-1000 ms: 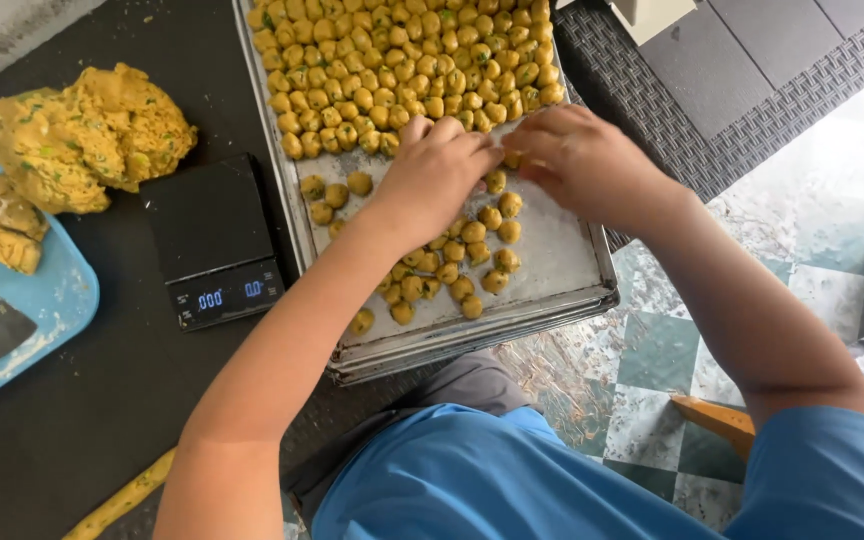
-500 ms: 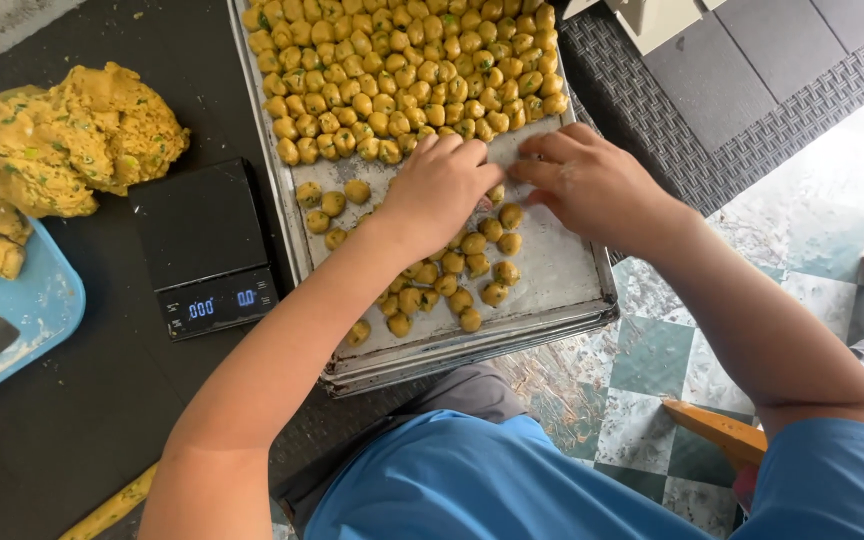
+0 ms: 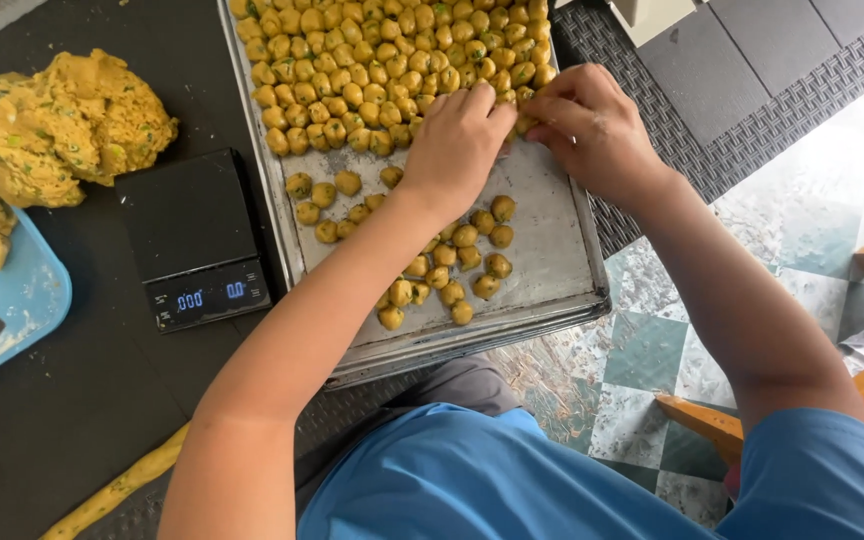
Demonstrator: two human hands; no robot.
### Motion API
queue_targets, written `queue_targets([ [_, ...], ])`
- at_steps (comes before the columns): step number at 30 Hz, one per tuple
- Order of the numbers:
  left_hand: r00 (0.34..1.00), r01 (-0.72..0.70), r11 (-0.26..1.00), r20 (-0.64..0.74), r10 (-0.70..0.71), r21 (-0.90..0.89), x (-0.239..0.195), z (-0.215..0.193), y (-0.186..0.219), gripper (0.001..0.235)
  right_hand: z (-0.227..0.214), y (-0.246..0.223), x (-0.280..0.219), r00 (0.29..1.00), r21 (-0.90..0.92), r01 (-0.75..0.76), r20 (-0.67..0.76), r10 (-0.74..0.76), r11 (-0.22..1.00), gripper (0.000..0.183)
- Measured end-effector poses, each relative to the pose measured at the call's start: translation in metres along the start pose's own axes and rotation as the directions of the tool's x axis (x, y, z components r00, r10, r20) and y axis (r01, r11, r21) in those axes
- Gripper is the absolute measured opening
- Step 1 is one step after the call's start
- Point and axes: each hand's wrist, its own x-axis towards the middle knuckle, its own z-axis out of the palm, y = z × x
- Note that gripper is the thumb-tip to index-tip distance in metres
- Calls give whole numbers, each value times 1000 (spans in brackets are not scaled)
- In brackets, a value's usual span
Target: The person weighs small pieces of yellow dough on a digital scale, then rolls a larger piece into a long log on a mat. They use a scraper to cut the log into uniform pieces, weigh them again, and arrange the pieces on a metal baking tray.
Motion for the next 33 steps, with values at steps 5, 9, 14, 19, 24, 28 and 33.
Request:
queue_targets([
  [5,988,6,992,155,14,-124,6,-14,1,14,-5,-8,-3,998,-171,-24,59,35,985,27],
  [9,996,20,992,93,-8,-123,-27,-62,4,17,-26,-65,3,993,-30,-120,13,121,992,24],
  [14,970,-113,992,222,98,57,-88,-46,18,8,-17,-107,-1,955,-29,-60,290,66,998,28],
  [19,974,-5,1000,226,12,-31,-86,-56,25,19,-17,-108,-16,919,-130,-144,352,181,981,30],
  [24,963,-17,1000,268,14,10,-79,-52,32,27,-18,-115,-20,896,-216,-163,376,236,963,40],
  [28,985,-17,998,171,7,54,-80,-22,21,11,-8,-112,-27,925,-115,-116,348,150,987,22],
  [33,965,91,993,252,-70,-70,-75,-25,14,4,-14,-113,-26,936,-100,-115,323,142,988,17],
])
